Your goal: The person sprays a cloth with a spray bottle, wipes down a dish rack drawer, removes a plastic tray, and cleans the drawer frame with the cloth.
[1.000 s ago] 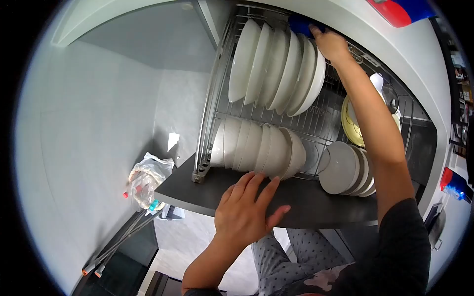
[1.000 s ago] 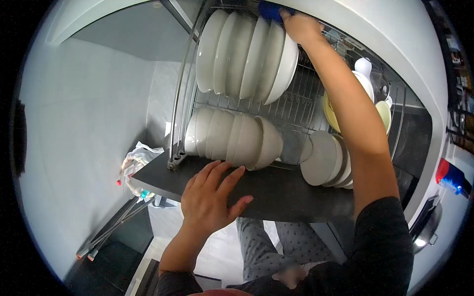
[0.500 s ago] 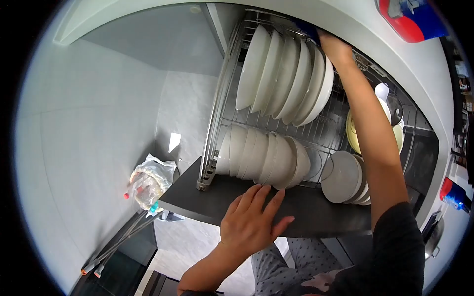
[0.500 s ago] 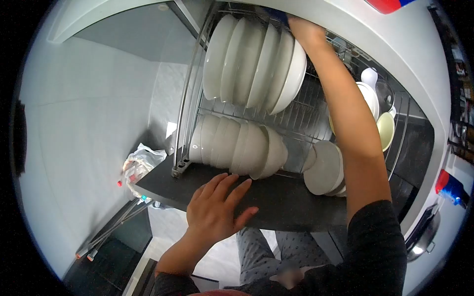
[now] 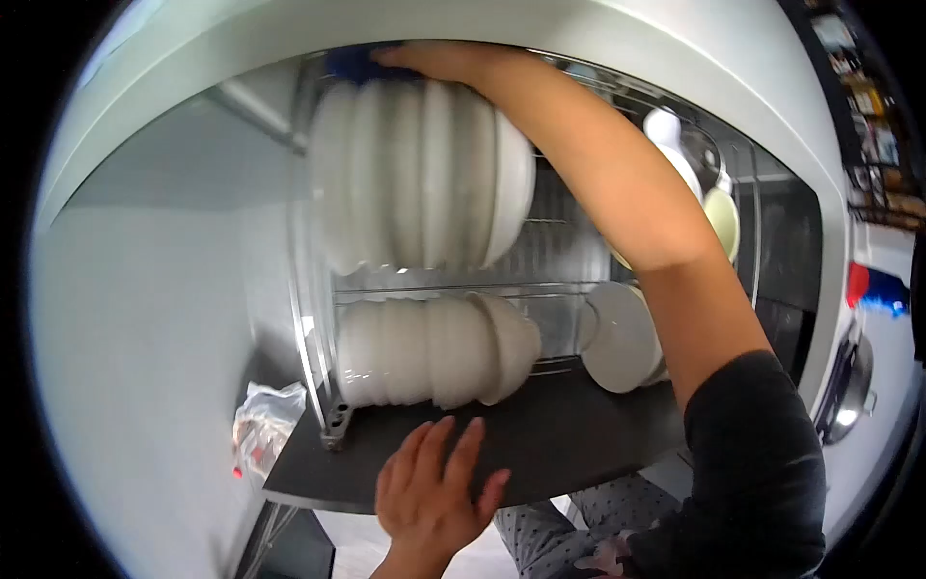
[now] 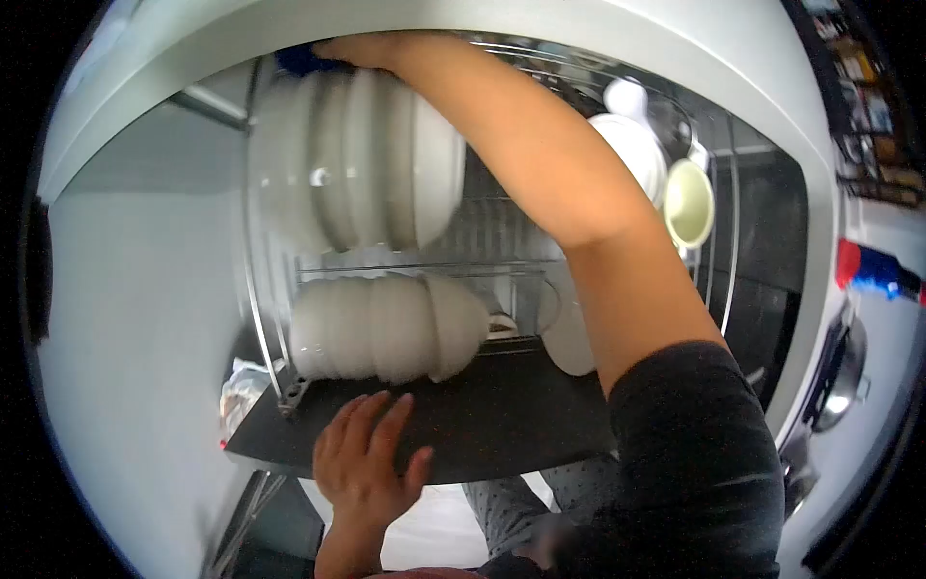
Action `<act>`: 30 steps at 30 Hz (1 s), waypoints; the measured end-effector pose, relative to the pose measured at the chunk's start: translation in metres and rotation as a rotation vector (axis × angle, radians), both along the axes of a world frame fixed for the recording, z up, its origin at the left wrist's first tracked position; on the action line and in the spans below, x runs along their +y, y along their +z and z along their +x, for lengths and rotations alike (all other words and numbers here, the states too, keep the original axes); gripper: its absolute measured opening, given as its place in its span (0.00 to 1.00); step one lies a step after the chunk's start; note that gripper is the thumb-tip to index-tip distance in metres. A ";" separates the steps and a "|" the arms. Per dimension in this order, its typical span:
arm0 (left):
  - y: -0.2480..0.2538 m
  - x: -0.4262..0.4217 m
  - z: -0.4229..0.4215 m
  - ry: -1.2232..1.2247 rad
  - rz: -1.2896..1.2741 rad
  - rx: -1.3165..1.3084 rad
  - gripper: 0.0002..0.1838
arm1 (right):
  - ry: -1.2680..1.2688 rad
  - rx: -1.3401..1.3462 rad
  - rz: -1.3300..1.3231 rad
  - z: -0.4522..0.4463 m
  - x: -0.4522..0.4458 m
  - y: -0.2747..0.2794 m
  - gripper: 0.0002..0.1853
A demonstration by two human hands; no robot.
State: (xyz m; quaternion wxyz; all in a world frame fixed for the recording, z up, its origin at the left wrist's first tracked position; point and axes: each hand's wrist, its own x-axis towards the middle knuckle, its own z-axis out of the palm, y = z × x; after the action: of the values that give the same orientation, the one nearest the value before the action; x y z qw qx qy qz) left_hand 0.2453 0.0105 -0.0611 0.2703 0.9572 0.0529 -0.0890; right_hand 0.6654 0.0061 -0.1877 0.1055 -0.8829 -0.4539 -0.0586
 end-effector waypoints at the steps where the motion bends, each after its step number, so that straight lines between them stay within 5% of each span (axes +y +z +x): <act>1: 0.000 0.001 0.000 0.011 0.073 -0.001 0.23 | 0.002 0.029 0.015 -0.003 -0.008 0.005 0.18; 8: 0.004 0.003 -0.002 0.021 0.074 -0.009 0.21 | -0.066 0.185 0.072 -0.014 -0.101 0.044 0.19; 12: 0.004 0.003 -0.003 0.023 0.054 -0.007 0.20 | -0.300 -0.185 -0.075 -0.025 -0.153 0.042 0.19; 15: 0.005 0.002 -0.001 0.026 0.052 -0.006 0.18 | -0.272 -0.161 -0.103 -0.037 -0.184 0.049 0.15; 17: 0.004 0.002 -0.004 0.056 0.048 -0.004 0.20 | -0.218 -0.106 -0.008 -0.043 -0.214 0.045 0.13; 21: 0.004 0.001 -0.004 0.052 0.071 -0.035 0.18 | -0.522 -0.327 0.265 -0.031 -0.286 0.044 0.12; 25: 0.003 0.000 -0.003 0.044 0.069 -0.042 0.17 | -0.534 -0.308 -0.046 0.003 -0.348 0.031 0.15; 27: 0.004 0.000 -0.001 0.045 0.048 -0.025 0.17 | -0.761 -0.214 -0.275 0.010 -0.364 0.033 0.19; 30: 0.006 0.000 0.000 0.038 0.069 -0.031 0.16 | -0.884 -0.108 -0.246 0.007 -0.379 0.054 0.24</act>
State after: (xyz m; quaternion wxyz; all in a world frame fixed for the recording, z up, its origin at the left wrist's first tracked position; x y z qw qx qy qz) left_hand 0.2449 0.0110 -0.0552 0.2396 0.9660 0.0699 -0.0673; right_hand 0.6726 -0.3729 -0.1341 -0.0592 -0.9933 -0.0424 -0.0897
